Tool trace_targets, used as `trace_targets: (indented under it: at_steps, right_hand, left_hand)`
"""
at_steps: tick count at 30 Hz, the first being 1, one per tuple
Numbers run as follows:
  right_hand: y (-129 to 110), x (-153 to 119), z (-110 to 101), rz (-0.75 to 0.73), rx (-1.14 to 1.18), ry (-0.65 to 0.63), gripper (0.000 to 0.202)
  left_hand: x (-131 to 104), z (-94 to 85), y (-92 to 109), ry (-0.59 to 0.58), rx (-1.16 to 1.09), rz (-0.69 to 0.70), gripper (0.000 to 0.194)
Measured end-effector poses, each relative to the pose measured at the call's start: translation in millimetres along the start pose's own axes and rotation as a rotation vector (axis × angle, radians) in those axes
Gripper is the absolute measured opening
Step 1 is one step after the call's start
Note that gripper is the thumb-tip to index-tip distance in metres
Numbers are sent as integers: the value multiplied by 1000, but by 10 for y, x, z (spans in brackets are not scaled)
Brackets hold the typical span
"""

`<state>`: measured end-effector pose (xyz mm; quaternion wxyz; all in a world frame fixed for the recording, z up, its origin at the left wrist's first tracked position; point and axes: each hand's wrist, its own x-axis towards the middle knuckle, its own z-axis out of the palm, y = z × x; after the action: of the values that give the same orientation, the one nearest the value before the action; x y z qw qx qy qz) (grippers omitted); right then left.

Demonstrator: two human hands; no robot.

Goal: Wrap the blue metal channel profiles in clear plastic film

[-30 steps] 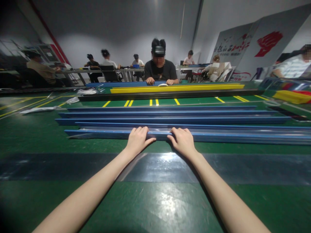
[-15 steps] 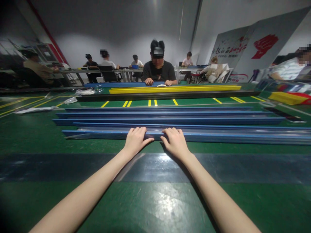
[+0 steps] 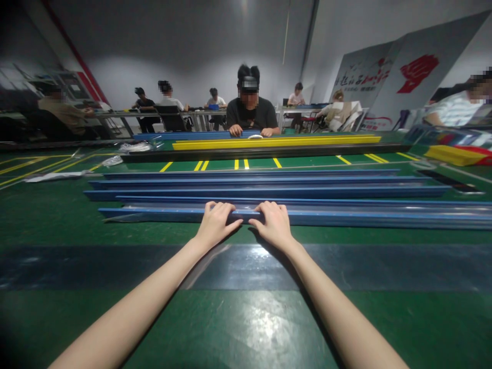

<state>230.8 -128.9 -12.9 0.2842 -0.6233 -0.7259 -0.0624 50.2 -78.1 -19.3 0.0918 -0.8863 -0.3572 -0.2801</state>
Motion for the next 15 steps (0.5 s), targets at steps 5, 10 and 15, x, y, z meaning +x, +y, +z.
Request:
trace_targets:
  at_steps: [5,10,15]
  right_hand:
    - [-23,24,9,53,10,9,17]
    - [-49,46,22,109,6,12,16]
    - [-24,39,0,154,4,2,15]
  left_hand:
    - [-19,13,-7,31,-78,14,20]
    - [-23,-22,4,17,-120,1,17]
    - [-26,-38,22,4,-152,37,19]
